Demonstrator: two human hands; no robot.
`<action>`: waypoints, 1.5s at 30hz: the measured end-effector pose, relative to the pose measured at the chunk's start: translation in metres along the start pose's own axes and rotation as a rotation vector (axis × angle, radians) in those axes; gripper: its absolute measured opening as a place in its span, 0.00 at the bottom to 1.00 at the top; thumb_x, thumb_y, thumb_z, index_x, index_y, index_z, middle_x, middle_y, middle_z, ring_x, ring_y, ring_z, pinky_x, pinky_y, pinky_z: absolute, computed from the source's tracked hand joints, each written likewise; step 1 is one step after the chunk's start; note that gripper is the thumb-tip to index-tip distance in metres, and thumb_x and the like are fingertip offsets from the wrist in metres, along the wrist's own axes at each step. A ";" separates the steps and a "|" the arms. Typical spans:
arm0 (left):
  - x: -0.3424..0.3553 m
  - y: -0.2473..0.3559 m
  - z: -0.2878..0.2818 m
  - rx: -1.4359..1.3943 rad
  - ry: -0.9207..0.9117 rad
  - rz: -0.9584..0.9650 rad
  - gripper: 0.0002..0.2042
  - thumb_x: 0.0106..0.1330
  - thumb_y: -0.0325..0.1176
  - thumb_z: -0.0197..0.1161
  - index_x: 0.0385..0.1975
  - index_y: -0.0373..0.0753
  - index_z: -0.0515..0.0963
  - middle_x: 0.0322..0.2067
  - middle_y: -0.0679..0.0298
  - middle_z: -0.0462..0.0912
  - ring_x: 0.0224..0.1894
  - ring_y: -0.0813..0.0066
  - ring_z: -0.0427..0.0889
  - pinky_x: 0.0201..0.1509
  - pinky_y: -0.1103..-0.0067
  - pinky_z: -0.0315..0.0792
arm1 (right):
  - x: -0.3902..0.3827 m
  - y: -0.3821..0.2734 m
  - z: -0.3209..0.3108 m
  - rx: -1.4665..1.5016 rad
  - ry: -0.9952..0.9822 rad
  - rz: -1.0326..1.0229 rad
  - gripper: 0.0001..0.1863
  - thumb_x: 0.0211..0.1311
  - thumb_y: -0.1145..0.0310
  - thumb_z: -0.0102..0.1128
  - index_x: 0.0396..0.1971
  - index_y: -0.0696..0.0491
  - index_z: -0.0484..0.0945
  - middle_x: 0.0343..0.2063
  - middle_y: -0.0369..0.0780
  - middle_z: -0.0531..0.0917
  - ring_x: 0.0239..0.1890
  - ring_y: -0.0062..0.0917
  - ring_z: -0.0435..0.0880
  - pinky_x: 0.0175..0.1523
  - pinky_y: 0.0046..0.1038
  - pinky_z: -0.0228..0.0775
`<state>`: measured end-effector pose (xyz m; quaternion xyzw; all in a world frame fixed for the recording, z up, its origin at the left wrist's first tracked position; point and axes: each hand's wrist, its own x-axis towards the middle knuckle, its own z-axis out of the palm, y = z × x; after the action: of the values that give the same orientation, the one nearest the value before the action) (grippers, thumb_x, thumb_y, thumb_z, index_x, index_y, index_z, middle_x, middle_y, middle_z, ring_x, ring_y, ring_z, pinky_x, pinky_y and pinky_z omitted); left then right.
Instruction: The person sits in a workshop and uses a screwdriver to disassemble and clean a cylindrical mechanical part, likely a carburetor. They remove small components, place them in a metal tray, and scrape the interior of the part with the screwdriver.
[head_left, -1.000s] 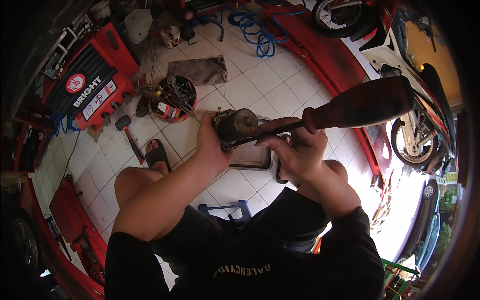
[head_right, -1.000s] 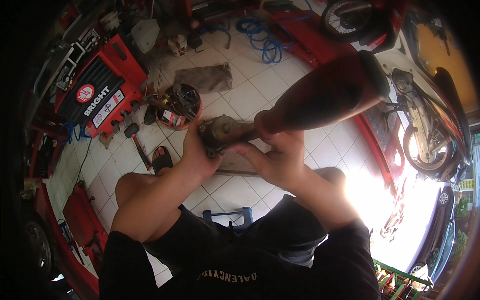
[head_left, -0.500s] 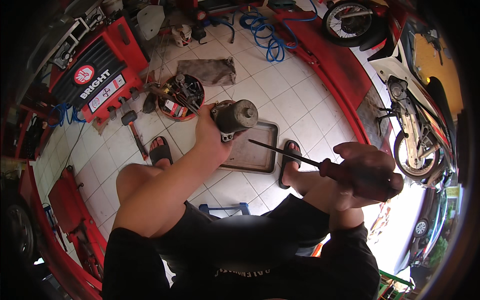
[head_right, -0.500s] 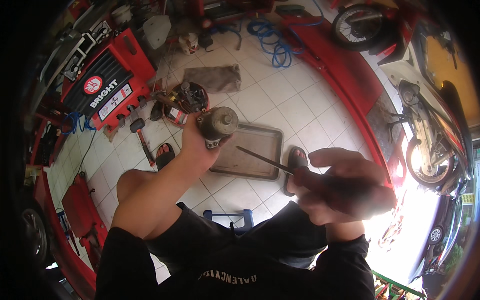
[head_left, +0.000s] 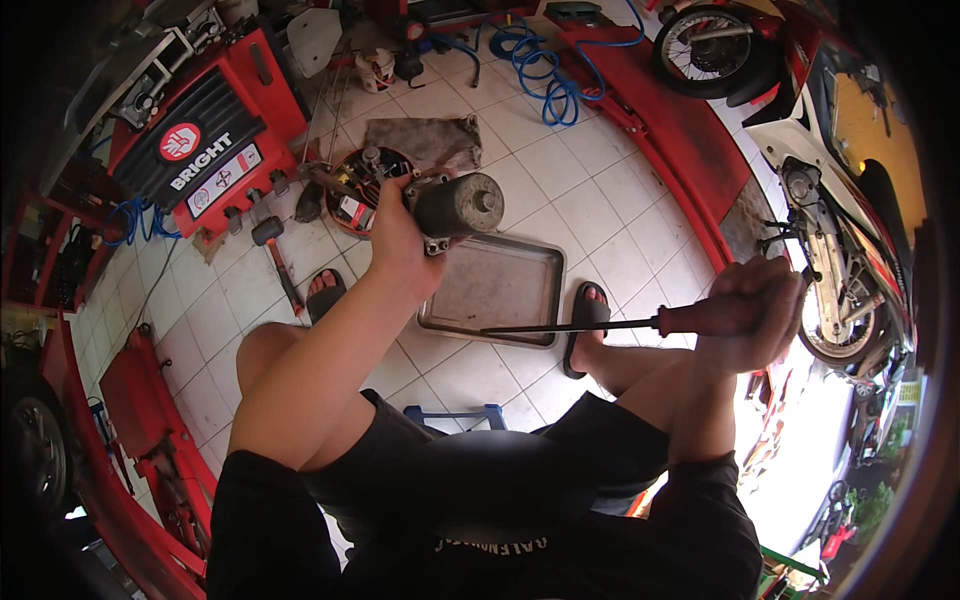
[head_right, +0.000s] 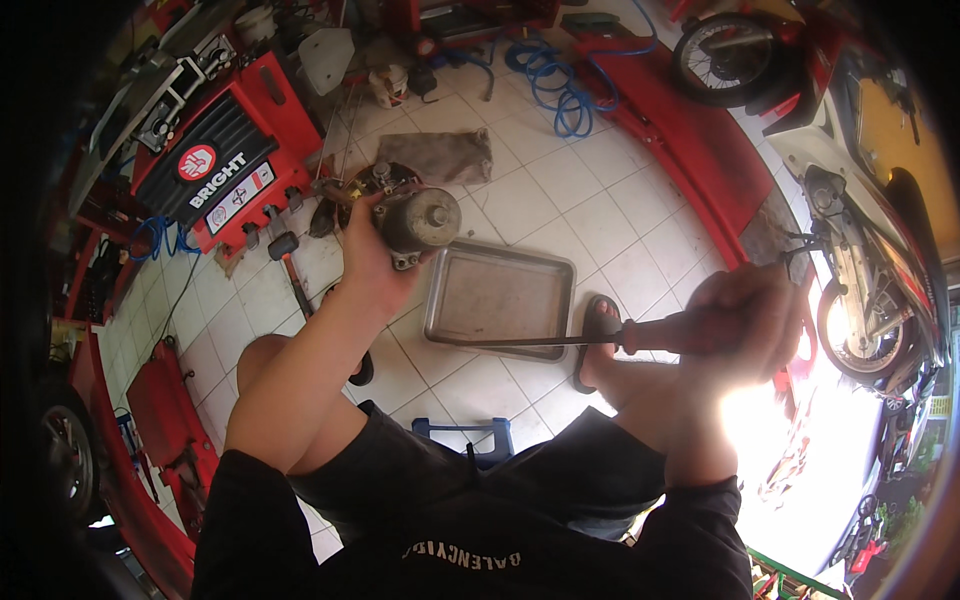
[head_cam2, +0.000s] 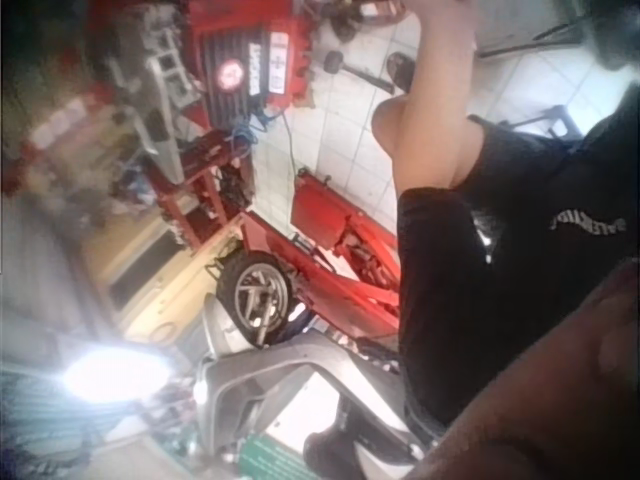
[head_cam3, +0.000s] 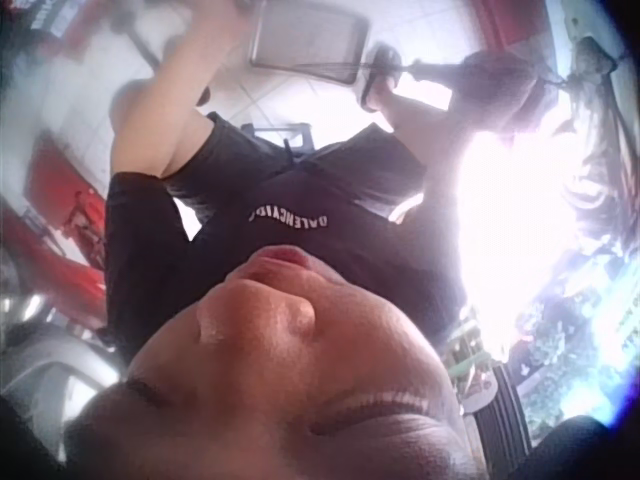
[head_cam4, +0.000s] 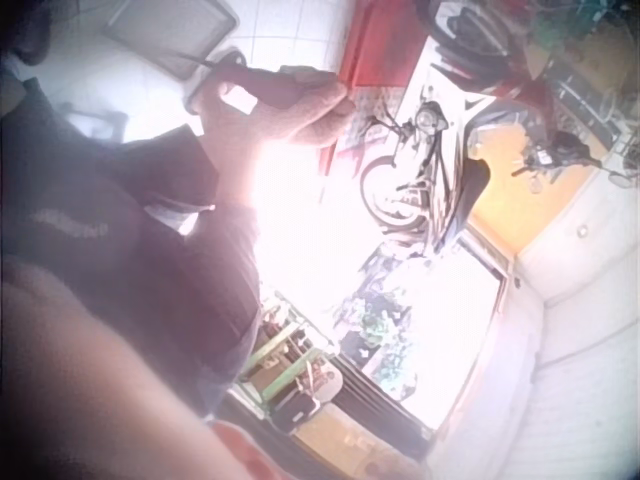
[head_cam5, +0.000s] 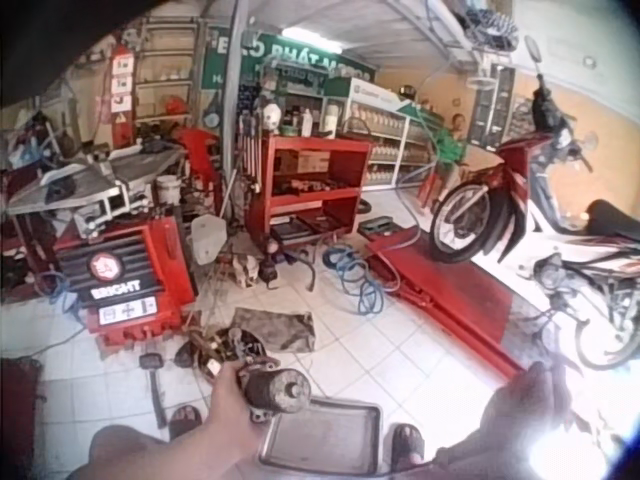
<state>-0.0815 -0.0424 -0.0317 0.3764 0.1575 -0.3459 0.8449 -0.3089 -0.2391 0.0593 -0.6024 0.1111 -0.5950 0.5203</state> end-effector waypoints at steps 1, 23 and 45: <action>0.000 -0.002 0.000 0.014 0.018 -0.001 0.16 0.76 0.47 0.46 0.45 0.48 0.81 0.44 0.65 0.86 0.46 0.67 0.87 0.49 0.63 0.79 | 0.004 -0.006 -0.005 -0.039 -0.003 0.014 0.14 0.74 0.59 0.50 0.32 0.54 0.67 0.25 0.37 0.65 0.25 0.23 0.67 0.28 0.23 0.67; 0.014 -0.050 -0.021 0.105 -0.086 -0.133 0.20 0.77 0.45 0.41 0.45 0.42 0.81 0.43 0.61 0.88 0.46 0.63 0.87 0.44 0.64 0.80 | -0.003 -0.001 -0.005 0.079 -0.161 -0.139 0.17 0.78 0.59 0.46 0.30 0.55 0.65 0.28 0.41 0.68 0.25 0.32 0.71 0.27 0.32 0.72; 0.021 -0.047 -0.027 0.145 0.022 -0.029 0.20 0.76 0.43 0.45 0.43 0.39 0.84 0.41 0.63 0.88 0.46 0.67 0.87 0.51 0.72 0.80 | 0.010 -0.001 0.004 -0.395 -0.383 -0.335 0.11 0.67 0.67 0.61 0.30 0.59 0.72 0.29 0.43 0.75 0.26 0.29 0.75 0.28 0.29 0.72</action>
<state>-0.0993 -0.0547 -0.0854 0.4382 0.1467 -0.3644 0.8085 -0.3034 -0.2443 0.0665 -0.8027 0.0237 -0.5152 0.2995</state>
